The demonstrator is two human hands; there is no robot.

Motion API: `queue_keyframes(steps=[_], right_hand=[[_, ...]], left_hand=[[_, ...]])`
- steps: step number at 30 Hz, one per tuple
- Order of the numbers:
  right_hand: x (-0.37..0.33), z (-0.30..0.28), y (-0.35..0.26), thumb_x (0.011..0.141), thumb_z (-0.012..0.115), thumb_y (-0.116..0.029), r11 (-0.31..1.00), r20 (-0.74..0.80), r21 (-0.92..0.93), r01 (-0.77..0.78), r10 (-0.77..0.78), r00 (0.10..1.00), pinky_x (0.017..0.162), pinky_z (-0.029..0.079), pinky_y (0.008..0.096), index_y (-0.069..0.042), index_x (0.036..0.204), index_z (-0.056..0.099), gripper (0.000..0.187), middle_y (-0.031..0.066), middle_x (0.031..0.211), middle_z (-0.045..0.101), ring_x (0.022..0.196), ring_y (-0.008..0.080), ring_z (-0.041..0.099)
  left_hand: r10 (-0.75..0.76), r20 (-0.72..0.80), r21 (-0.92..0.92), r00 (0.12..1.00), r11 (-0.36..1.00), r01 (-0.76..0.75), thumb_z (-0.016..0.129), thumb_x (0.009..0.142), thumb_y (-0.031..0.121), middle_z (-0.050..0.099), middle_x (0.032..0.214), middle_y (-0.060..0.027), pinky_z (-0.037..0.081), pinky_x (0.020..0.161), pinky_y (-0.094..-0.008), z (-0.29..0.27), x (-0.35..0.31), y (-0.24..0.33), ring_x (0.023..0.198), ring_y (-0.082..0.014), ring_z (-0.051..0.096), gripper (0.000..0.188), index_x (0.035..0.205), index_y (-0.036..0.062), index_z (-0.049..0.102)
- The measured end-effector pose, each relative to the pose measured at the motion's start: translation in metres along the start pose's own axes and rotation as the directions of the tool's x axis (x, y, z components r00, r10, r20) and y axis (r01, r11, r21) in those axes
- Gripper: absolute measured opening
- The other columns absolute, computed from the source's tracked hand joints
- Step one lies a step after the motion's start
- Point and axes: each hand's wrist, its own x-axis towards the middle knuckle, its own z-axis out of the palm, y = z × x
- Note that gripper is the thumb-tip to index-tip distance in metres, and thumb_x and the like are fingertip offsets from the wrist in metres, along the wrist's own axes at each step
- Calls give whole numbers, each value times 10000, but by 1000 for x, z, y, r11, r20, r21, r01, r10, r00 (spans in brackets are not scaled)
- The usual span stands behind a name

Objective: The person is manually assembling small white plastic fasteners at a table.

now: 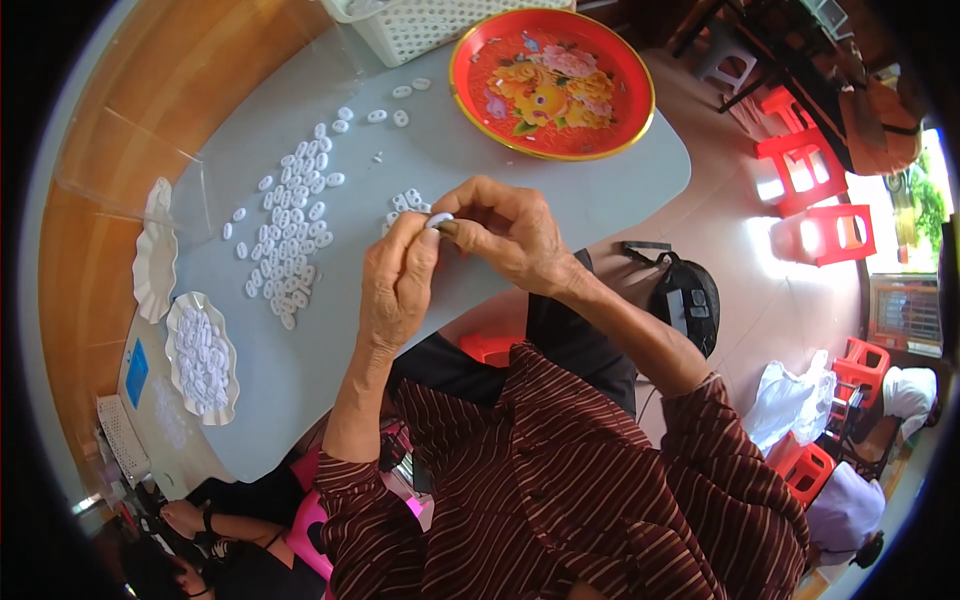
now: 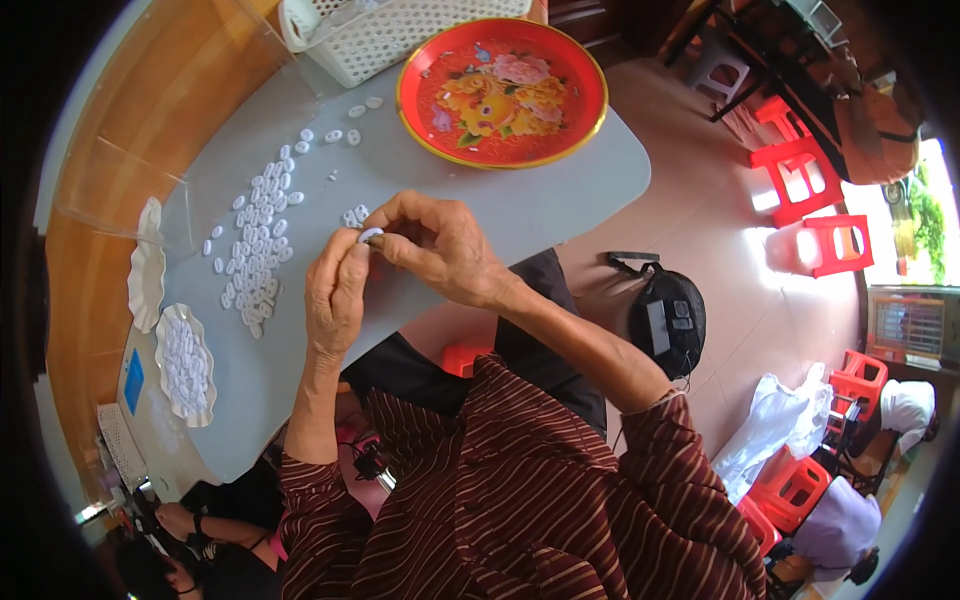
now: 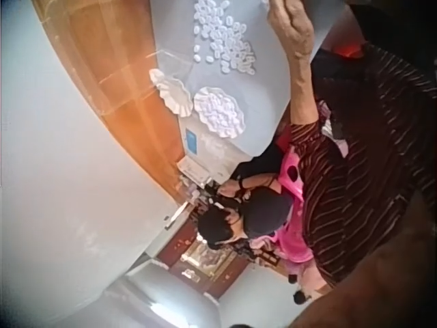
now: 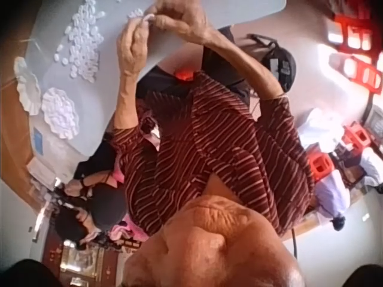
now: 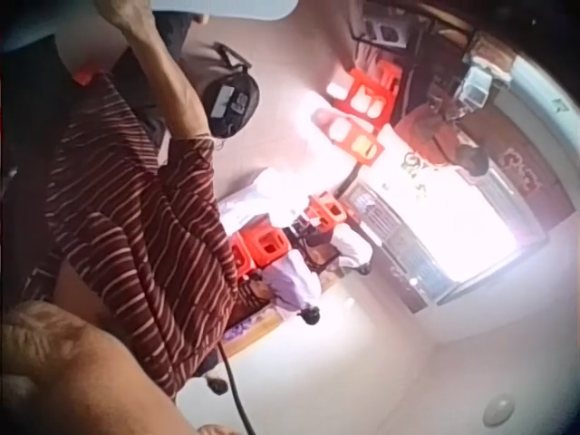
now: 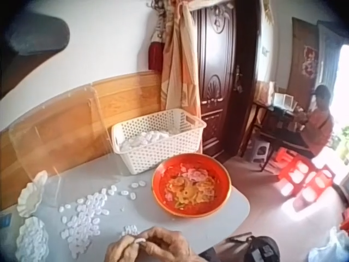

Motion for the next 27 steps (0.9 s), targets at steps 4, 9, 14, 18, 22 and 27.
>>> queue_keyframes(steps=[4, 9, 14, 18, 22, 27], right_hand=[[46, -17, -24, 847, 584, -48, 960, -103, -211, 186, -211, 972, 547, 464, 213, 28, 954, 593, 131, 19, 717, 615, 613, 55, 567], [174, -63, -97, 895, 559, -98, 727, -127, -615, 305, -473, 872, 515, 449, 244, 26, 893, 606, 133, 28, 636, 571, 576, 89, 539], [187, -33, -46, 759, 626, -112, 365, 187, -778, 512, -644, 742, 568, 505, 334, -58, 826, 663, 95, 135, 675, 639, 591, 276, 628], [142, 30, -4, 772, 643, -76, 533, 443, -682, 500, -242, 863, 650, 517, 317, -5, 903, 648, 149, 133, 813, 659, 701, 238, 648], [137, 53, 16, 786, 634, -127, 435, 422, -796, 420, -98, 901, 735, 504, 395, -15, 877, 654, 146, 134, 835, 647, 821, 304, 626], [132, 45, 3, 774, 640, -142, 385, 445, -844, 374, 110, 889, 721, 494, 407, -19, 777, 623, 124, 129, 789, 630, 813, 324, 607]], left_hand=[[-70, -47, -138, 996, 988, 63, 465, 951, 197, 506, 650, -25, 375, 554, -242, 1, -4, 0, 601, -94, 439, 226, 870, 3, 546], [-149, -27, -265, 988, 954, 137, 436, 957, 269, 541, 723, -58, 415, 726, -281, -5, -12, 10, 711, -129, 492, 320, 833, -5, 546], [-265, -164, -458, 950, 874, 164, 414, 966, 222, 529, 729, -59, 410, 747, -280, -14, -38, -6, 740, -142, 493, 283, 839, -3, 528], [-282, -242, -554, 929, 826, 106, 399, 975, 226, 530, 717, -50, 399, 752, -269, -14, -38, -15, 759, -131, 487, 289, 837, 10, 534], [-275, -224, -561, 935, 821, 107, 391, 979, 228, 526, 716, -48, 397, 753, -262, -14, -34, -14, 762, -132, 490, 291, 838, 13, 528], [-283, -242, -618, 928, 782, 78, 390, 976, 216, 497, 735, -45, 390, 755, -246, -14, -34, -13, 788, -141, 484, 258, 866, 18, 513]])
